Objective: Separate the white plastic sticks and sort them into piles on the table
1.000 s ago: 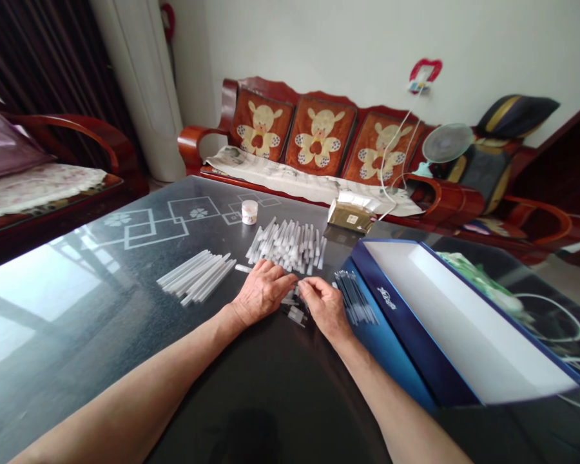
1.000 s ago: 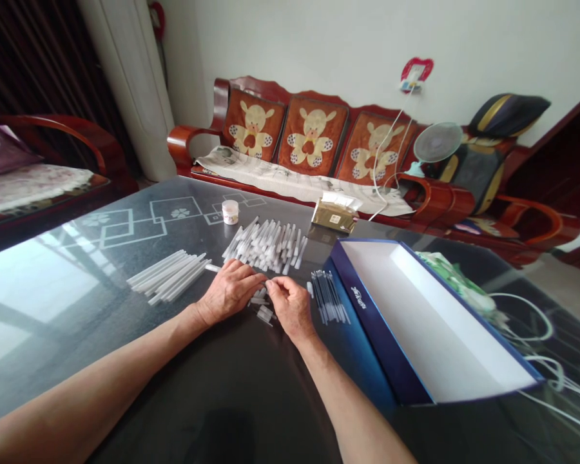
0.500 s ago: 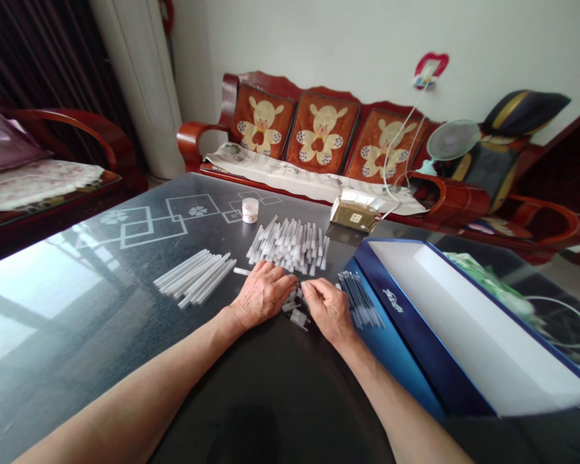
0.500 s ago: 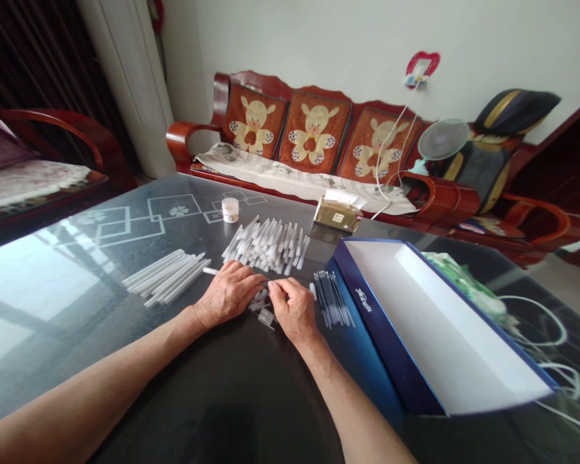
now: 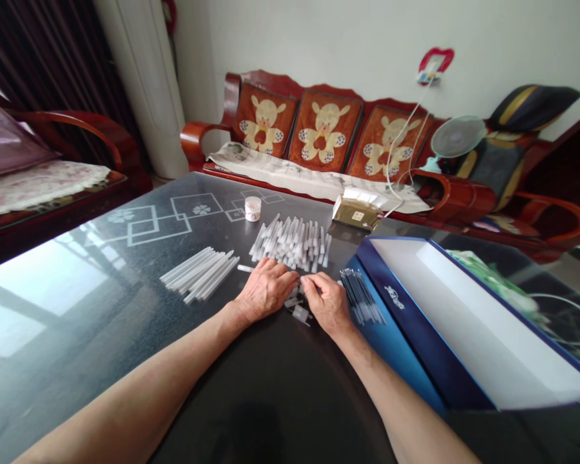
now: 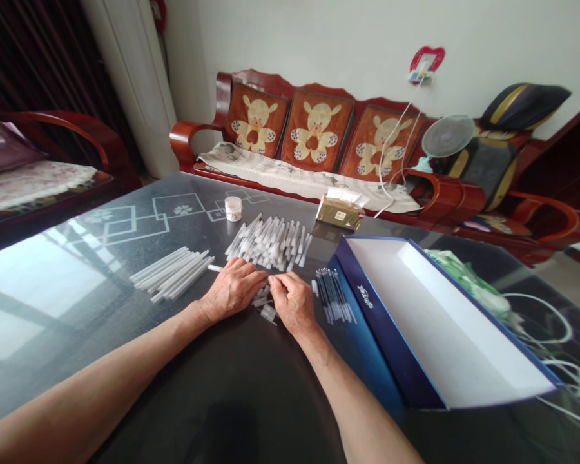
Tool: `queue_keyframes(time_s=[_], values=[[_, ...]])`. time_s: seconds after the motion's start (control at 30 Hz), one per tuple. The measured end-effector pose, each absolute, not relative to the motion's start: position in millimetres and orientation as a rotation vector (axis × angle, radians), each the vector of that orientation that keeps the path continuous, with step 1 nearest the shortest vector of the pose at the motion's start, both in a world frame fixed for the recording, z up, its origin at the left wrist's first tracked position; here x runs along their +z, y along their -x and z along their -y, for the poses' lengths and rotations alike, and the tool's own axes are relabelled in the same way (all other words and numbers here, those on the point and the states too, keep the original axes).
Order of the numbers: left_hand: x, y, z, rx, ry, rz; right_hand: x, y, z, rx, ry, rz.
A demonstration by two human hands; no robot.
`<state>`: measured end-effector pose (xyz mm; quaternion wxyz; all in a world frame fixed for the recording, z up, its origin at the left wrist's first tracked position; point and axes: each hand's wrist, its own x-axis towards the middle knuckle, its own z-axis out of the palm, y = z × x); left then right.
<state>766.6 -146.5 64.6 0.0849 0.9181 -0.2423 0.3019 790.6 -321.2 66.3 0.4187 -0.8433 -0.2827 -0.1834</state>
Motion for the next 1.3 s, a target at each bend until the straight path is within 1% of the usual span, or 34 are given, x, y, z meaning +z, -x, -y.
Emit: queue_keyframes(time_s=[0.23,0.37,0.5,0.67,0.87,0.97,1.13,1.3], values=[[70,-776,153,0.828,-2.780,0.719,61,-798,325,-0.383,2.014,0.604],[74,-786,155,0.864,-2.771,0.770,58,-803,327,-0.410,2.020,0.500],[68,-793,153,0.911,-2.731,0.799,56,-807,328,-0.409,2.015,0.508],[61,-796,151,0.843,-2.656,0.839,53,-809,327,-0.347,1.936,0.526],[61,-799,148,0.812,-2.661,0.781,48,-814,329,-0.253,1.836,0.459],[61,-801,143,0.823,-2.637,0.742,50,-813,329,-0.287,1.839,0.451],[61,-801,141,0.842,-2.592,0.765,59,-803,326,-0.362,1.977,0.603],[60,-797,146,0.862,-2.585,0.817,61,-802,324,-0.446,1.972,0.563]])
